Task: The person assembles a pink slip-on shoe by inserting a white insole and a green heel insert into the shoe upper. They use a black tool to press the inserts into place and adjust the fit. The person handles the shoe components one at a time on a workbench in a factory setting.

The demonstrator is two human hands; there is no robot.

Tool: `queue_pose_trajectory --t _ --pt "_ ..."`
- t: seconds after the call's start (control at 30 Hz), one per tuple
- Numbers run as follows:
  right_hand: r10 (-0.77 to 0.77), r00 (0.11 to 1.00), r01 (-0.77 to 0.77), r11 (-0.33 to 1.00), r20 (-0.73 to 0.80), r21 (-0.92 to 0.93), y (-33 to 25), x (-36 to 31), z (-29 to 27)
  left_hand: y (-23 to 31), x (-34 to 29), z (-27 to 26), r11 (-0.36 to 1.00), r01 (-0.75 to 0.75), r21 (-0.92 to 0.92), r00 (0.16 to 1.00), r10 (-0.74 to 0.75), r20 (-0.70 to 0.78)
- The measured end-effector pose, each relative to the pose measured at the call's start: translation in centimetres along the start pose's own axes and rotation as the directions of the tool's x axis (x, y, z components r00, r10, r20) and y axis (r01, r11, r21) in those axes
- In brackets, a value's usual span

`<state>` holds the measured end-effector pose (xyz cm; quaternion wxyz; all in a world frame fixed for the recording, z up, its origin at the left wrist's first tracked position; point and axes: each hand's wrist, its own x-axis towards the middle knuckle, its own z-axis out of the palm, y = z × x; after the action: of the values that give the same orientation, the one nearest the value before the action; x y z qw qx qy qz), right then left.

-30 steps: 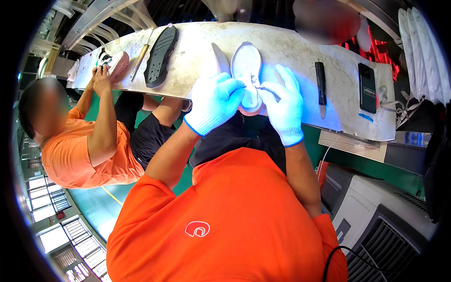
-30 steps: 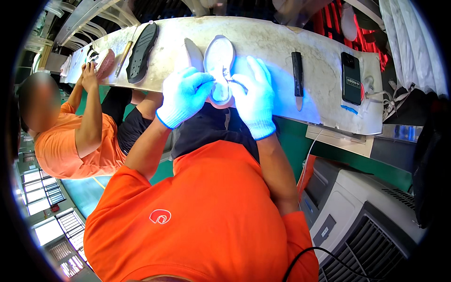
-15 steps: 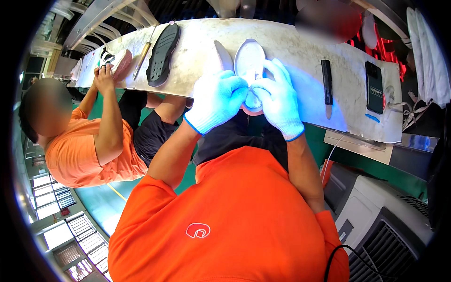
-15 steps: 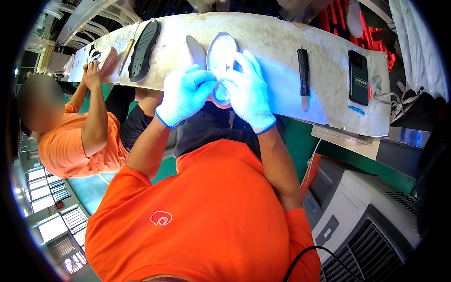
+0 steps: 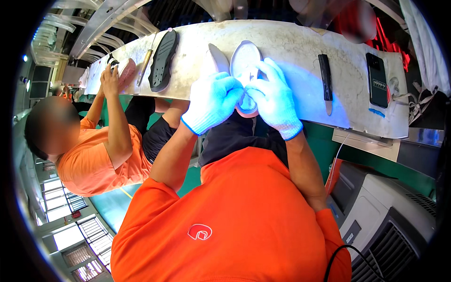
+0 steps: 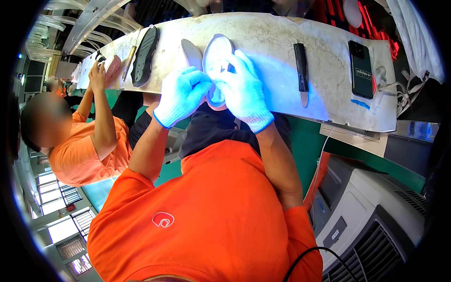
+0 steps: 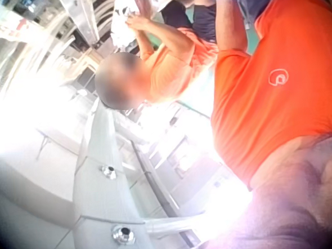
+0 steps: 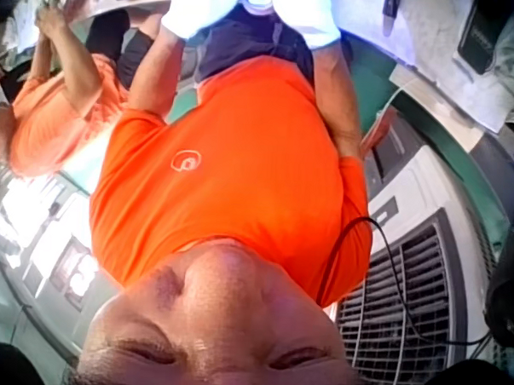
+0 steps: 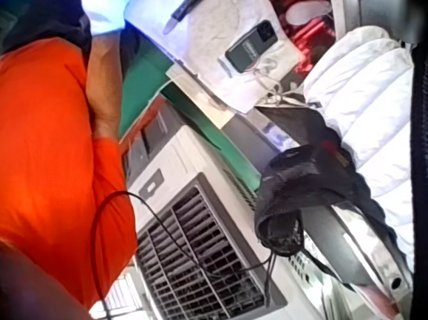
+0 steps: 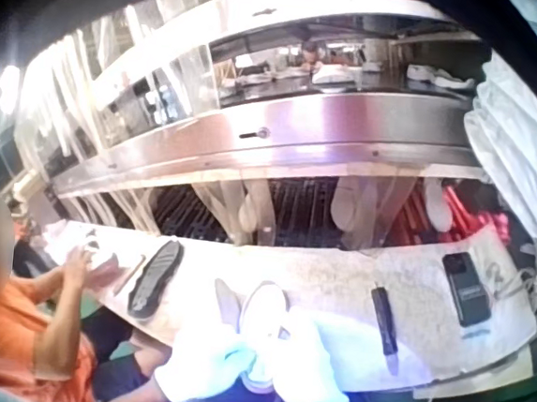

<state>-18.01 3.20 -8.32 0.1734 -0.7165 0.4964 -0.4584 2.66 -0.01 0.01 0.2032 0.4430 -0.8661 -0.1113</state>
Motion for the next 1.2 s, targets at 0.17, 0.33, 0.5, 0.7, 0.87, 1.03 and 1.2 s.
queue_pose_trajectory --t 0.17,0.33,0.5,0.7,0.87,1.03,1.2 --pt "-0.002 1.000 0.002 1.000 -0.007 0.018 0.04 -0.01 -0.06 0.07 -0.04 0.27 0.999 0.000 0.041 1.000 0.000 -0.019" --pt "0.006 1.000 -0.006 1.000 0.014 -0.007 0.39 -0.13 -0.07 0.08 -0.16 0.61 1.000 0.003 0.011 0.999 -0.003 -0.049" --pt "0.032 0.999 -0.032 0.999 0.023 -0.009 -0.20 0.04 -0.35 0.17 -0.31 0.72 0.998 -0.021 0.057 0.997 0.025 -0.070" --pt "0.019 1.000 -0.018 1.000 0.013 -0.020 -0.22 0.06 -0.26 0.15 -0.41 0.76 0.997 -0.050 0.062 0.996 0.054 -0.074" --pt "0.012 1.000 -0.012 1.000 0.014 -0.021 -0.31 0.13 -0.31 -0.04 -0.34 0.73 0.997 -0.061 0.050 0.996 0.064 -0.066" --pt "-0.019 1.000 0.019 0.999 -0.001 0.035 -0.31 0.40 -0.61 0.11 -0.26 0.89 0.996 -0.065 0.066 0.994 0.071 -0.083" --pt "-0.058 0.998 0.058 0.998 -0.020 0.025 -0.51 0.53 -0.52 0.36 -0.42 0.86 0.995 -0.037 0.098 0.998 0.042 -0.044"
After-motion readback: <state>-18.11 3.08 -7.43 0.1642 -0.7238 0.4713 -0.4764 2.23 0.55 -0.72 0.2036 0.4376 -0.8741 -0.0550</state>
